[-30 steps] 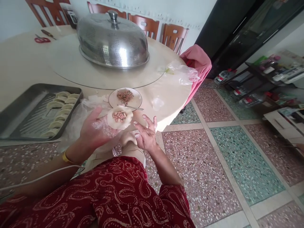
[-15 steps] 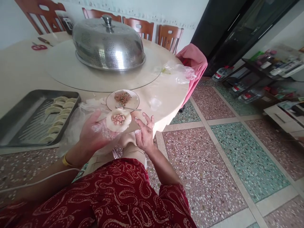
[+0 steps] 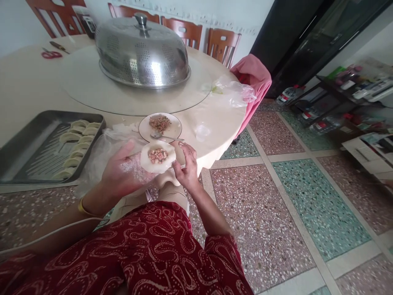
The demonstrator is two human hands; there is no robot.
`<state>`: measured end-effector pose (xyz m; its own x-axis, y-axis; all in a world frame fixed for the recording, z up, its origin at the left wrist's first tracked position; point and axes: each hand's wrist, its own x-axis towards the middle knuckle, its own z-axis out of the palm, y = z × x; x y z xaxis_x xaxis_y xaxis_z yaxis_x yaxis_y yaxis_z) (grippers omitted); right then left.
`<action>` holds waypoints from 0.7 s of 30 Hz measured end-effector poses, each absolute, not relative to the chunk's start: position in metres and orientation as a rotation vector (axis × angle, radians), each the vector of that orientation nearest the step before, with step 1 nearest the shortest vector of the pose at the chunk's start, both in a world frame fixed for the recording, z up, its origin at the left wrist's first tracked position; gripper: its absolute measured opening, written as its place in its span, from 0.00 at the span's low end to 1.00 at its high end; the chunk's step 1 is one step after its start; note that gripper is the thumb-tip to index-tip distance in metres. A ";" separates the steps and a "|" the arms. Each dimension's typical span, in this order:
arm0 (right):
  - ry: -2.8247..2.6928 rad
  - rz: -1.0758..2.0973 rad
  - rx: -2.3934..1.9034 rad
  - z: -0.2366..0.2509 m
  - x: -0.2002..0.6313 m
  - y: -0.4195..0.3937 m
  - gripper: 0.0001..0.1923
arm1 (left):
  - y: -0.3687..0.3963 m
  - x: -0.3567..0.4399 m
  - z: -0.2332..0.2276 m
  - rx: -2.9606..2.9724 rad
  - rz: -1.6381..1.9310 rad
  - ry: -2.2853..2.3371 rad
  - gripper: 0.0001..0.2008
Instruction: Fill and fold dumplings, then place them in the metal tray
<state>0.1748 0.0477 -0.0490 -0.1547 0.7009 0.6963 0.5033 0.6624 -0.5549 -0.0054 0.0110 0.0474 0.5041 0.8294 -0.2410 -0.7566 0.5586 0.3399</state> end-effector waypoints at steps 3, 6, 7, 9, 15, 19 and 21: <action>-1.851 0.143 -0.880 -0.046 0.174 0.048 0.29 | 0.008 -0.005 0.048 0.194 0.939 0.407 0.31; -1.880 0.004 -0.802 -0.040 0.177 0.046 0.29 | 0.006 -0.004 0.048 0.192 0.941 0.405 0.30; -1.888 -0.038 -0.788 -0.038 0.178 0.045 0.29 | 0.006 -0.004 0.048 0.194 0.948 0.404 0.29; -1.904 -0.110 -0.755 -0.034 0.182 0.043 0.29 | 0.005 -0.004 0.047 0.198 0.959 0.404 0.29; -1.983 -0.289 -0.724 -0.041 0.187 0.041 0.14 | 0.002 -0.001 0.051 0.214 0.943 0.364 0.31; -2.079 -0.252 -0.790 -0.057 0.189 0.041 0.07 | -0.002 -0.001 0.057 0.185 0.945 0.367 0.29; -2.099 -0.296 -0.721 -0.058 0.188 0.039 0.07 | -0.003 -0.001 0.059 0.173 0.928 0.377 0.27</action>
